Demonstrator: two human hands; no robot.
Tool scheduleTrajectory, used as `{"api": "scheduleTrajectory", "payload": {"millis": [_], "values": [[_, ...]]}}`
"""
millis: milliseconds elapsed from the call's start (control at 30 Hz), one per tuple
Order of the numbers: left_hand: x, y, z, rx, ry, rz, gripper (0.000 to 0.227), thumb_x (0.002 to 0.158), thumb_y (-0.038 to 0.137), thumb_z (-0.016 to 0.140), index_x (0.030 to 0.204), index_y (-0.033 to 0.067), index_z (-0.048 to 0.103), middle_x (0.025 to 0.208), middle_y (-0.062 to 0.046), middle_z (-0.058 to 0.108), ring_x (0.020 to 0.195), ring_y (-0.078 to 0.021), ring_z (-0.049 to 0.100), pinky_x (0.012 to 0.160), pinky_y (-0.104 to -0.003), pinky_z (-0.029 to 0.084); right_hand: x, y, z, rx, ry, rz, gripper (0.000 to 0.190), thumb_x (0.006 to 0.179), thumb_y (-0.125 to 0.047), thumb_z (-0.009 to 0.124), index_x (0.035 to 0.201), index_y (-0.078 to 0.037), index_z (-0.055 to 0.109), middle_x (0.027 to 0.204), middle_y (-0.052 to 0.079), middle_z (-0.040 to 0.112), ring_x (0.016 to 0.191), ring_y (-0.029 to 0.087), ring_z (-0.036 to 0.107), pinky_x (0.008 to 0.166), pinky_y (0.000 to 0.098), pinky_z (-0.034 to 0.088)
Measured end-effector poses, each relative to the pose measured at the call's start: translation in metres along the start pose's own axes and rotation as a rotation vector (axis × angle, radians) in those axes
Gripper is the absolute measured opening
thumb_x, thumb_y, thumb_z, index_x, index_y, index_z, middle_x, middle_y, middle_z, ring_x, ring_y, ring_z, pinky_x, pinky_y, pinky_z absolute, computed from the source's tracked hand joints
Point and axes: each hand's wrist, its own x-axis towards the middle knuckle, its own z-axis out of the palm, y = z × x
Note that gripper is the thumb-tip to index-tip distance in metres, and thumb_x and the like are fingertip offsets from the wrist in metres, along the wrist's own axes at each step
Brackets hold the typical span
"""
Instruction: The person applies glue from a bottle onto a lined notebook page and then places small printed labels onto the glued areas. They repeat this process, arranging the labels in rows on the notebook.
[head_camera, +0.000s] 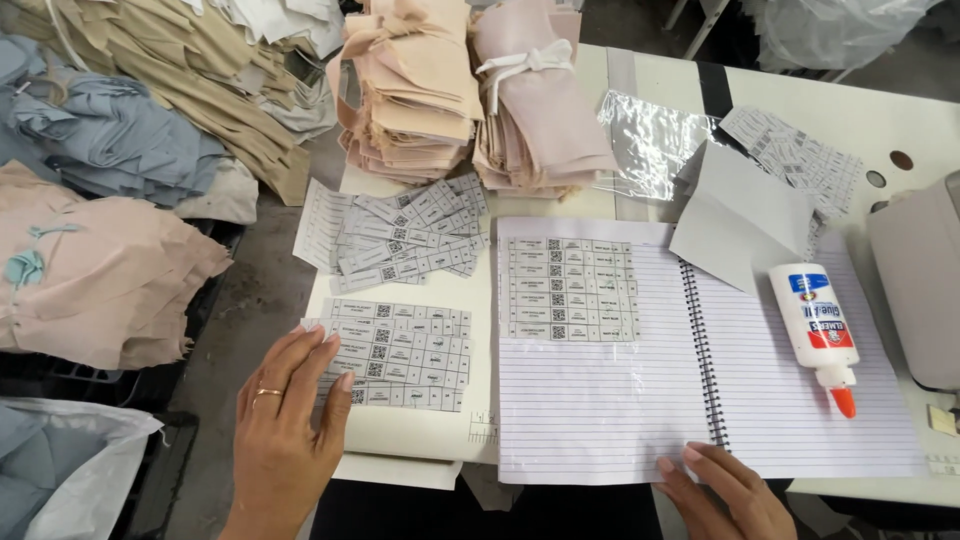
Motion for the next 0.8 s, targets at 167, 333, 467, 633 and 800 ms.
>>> {"api": "scheduleTrajectory", "payload": {"millis": [167, 333, 467, 633, 800], "values": [[-0.001, 0.008, 0.000, 0.011, -0.019, -0.003, 0.033, 0.100, 0.020, 0.067, 0.130, 0.0083, 0.068, 0.140, -0.007, 0.063, 0.133, -0.0263, 0.061, 0.109, -0.042, 0.047, -0.026, -0.005, -0.006, 0.024, -0.174, 0.153, 0.026, 0.093, 0.003, 0.061, 0.116, -0.005, 0.069, 0.123, 0.007, 0.066, 0.121, 0.018, 0.064, 0.110, 0.0321, 0.054], [0.001, 0.013, 0.000, -0.005, -0.016, -0.014, 0.032, 0.101, 0.021, 0.065, 0.129, 0.0078, 0.068, 0.139, -0.008, 0.063, 0.133, -0.0262, 0.060, 0.108, -0.043, 0.048, -0.056, 0.037, 0.014, -0.044, -0.152, -0.194, 0.029, 0.091, -0.018, 0.075, 0.120, -0.015, 0.072, 0.135, 0.004, 0.063, 0.127, 0.020, 0.060, 0.106, 0.0346, 0.054], [0.002, 0.016, 0.000, -0.007, 0.009, 0.010, 0.029, 0.101, 0.020, 0.064, 0.127, 0.0075, 0.069, 0.138, -0.008, 0.062, 0.132, -0.0268, 0.061, 0.107, -0.044, 0.048, -0.081, 0.030, 0.034, -0.069, -0.005, -0.046, 0.019, 0.085, -0.007, 0.082, 0.103, -0.010, 0.075, 0.118, 0.008, 0.070, 0.111, 0.030, 0.068, 0.095, 0.0371, 0.059], [0.006, 0.016, -0.002, -0.014, 0.046, 0.031, 0.028, 0.102, 0.019, 0.063, 0.125, 0.0057, 0.069, 0.136, -0.010, 0.063, 0.130, -0.0279, 0.062, 0.106, -0.043, 0.049, -0.087, 0.033, 0.039, -0.083, 0.115, 0.116, 0.017, 0.085, -0.015, 0.085, 0.094, -0.009, 0.071, 0.121, 0.019, 0.065, 0.098, 0.032, 0.069, 0.090, 0.0427, 0.061], [0.007, 0.012, -0.002, -0.003, 0.076, 0.054, 0.027, 0.102, 0.019, 0.062, 0.124, 0.0049, 0.069, 0.133, -0.009, 0.063, 0.126, -0.0277, 0.064, 0.105, -0.043, 0.052, -0.136, 0.073, 0.052, -0.163, -0.072, -0.138, 0.024, 0.099, -0.018, 0.066, 0.121, -0.010, 0.072, 0.132, -0.002, 0.063, 0.124, 0.021, 0.057, 0.104, 0.0354, 0.054]]}}
